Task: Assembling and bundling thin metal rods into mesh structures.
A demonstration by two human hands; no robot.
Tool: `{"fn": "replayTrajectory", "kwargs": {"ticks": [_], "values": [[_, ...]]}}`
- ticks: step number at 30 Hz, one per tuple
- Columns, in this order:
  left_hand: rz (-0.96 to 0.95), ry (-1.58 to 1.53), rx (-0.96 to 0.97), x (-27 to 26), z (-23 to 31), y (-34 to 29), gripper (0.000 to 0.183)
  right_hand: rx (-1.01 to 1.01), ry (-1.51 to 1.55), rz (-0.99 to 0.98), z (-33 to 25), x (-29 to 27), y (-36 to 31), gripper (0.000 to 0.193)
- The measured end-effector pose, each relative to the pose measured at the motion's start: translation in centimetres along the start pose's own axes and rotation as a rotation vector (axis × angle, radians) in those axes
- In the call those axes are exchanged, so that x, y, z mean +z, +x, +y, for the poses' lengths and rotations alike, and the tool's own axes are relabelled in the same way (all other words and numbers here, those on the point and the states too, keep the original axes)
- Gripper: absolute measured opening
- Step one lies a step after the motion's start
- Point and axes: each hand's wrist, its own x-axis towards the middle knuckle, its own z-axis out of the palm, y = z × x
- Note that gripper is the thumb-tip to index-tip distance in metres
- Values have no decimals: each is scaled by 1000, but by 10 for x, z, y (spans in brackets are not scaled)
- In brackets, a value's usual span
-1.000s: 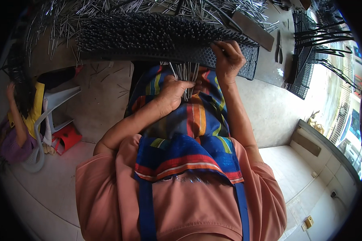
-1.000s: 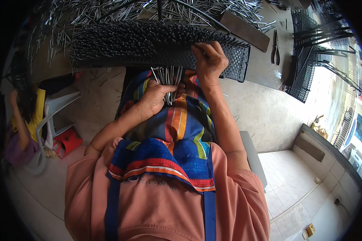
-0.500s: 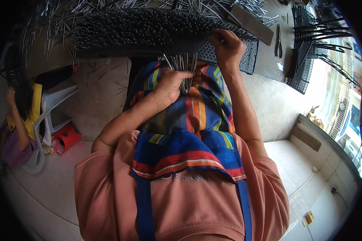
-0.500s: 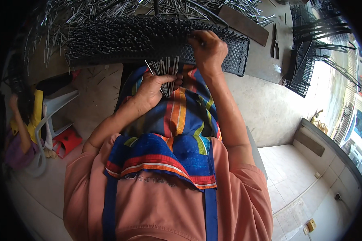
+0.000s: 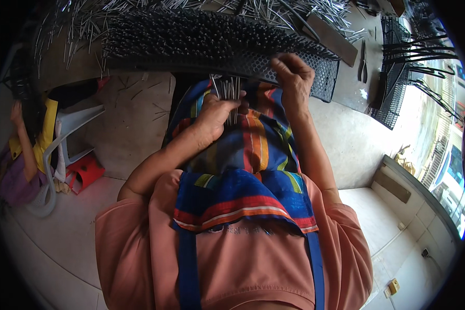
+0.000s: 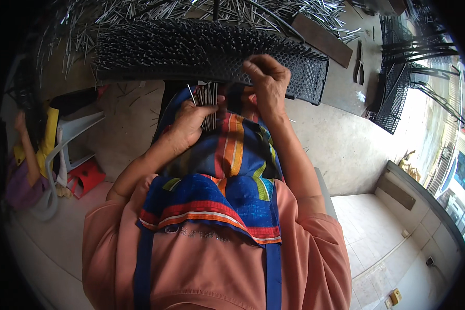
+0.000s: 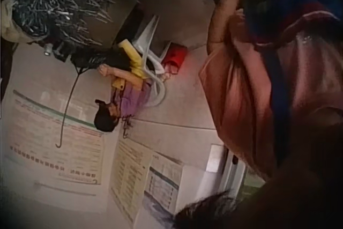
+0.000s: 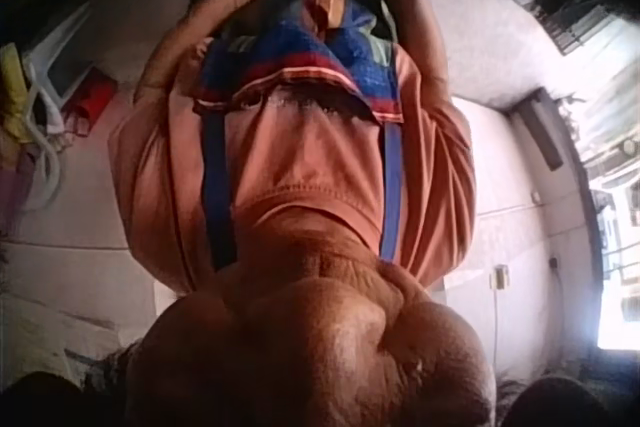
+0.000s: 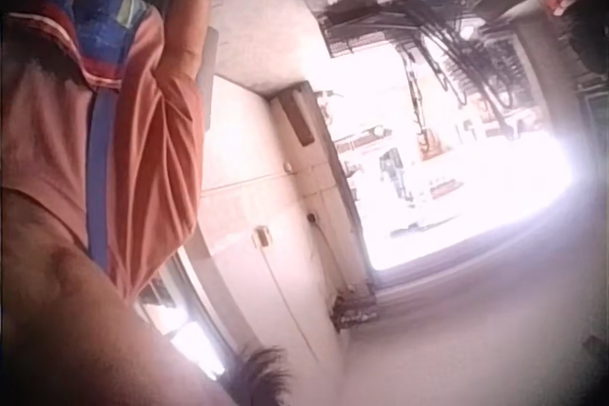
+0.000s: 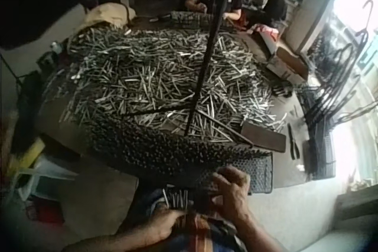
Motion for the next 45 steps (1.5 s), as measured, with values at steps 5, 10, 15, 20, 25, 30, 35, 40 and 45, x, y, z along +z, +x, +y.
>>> {"fn": "replayTrajectory", "kwargs": {"ticks": [5, 10, 15, 20, 25, 30, 35, 40, 45], "values": [[-127, 46, -21, -9, -6, -10, 24, -633, -91, 119, 4, 28, 28, 7], [-73, 1, 69, -5, 3, -12, 25, -762, -196, 23, 9, 40, 38, 10], [-90, -79, 156, -5, 5, -12, 26, -784, -273, 13, 8, 41, 33, 11], [-79, -123, 72, -7, 4, -12, 26, -798, -355, 2, 14, 38, 33, 12], [-63, -173, 121, -4, 4, -10, 23, -804, -643, 111, 20, 42, 33, 14], [-34, -169, 101, -3, 6, -9, 22, -893, -616, 90, 9, 49, 41, 11], [-44, -179, 80, -3, 5, -6, 22, -938, -819, 4, 3, 45, 47, 8], [-47, -274, 59, 0, 9, -9, 20, -216, -622, -199, -11, 24, 11, 12], [-112, -194, 42, 9, 14, -14, 18, 67, -261, -323, 15, 12, -4, 9]]}}
